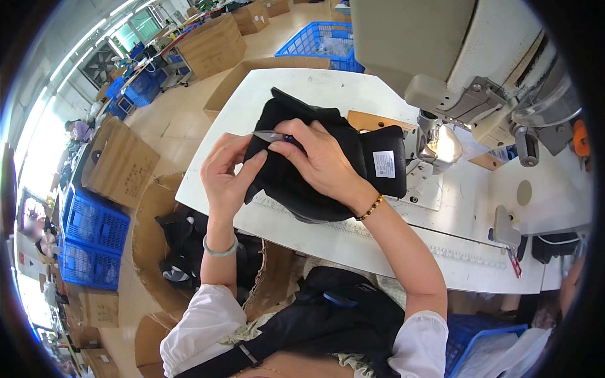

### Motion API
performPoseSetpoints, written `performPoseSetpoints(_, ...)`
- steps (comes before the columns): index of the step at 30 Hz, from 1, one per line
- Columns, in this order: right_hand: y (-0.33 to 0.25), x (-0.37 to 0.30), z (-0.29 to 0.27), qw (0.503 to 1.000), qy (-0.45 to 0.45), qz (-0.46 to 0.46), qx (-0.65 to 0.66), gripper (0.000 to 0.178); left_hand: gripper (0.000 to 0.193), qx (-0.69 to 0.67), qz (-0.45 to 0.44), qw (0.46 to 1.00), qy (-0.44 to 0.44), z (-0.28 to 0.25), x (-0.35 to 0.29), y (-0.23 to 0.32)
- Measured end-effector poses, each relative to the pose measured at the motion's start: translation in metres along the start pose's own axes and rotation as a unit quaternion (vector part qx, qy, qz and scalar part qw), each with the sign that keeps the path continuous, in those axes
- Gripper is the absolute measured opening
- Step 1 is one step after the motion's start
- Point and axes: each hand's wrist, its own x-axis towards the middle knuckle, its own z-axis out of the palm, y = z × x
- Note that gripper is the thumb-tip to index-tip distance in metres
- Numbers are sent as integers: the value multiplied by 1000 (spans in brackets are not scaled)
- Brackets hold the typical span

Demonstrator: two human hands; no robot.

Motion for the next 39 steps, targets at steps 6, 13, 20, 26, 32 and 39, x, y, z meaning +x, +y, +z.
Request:
performPoseSetpoints(6, -57, -14, -28, 989, -86, 3, 124, 37, 30, 246, -243, 932, -110, -20, 18, -1)
performPoseSetpoints(13, -88, -74, -64, 983, -135, -30, -124, 38, 20, -205, -382, 900, -40, -75, 2, -102)
performPoseSetpoints(20, -50, -147, -90, 945, -70, 288, -137, 32, 45, -448, -249, 853, 97, -93, 83, -181)
performPoseSetpoints(26, -40, -167, -110, 917, -26, 317, -243, 27, 50, -373, -321, 869, 47, -44, 95, -209)
performPoseSetpoints(32, -20, -213, -162, 821, 10, 403, -404, 27, 31, -171, -269, 930, 185, -104, 8, -196)
performPoseSetpoints(39, 5, -222, -162, 805, -8, 344, -483, 38, 25, 52, -417, 793, 441, -264, -191, -193)
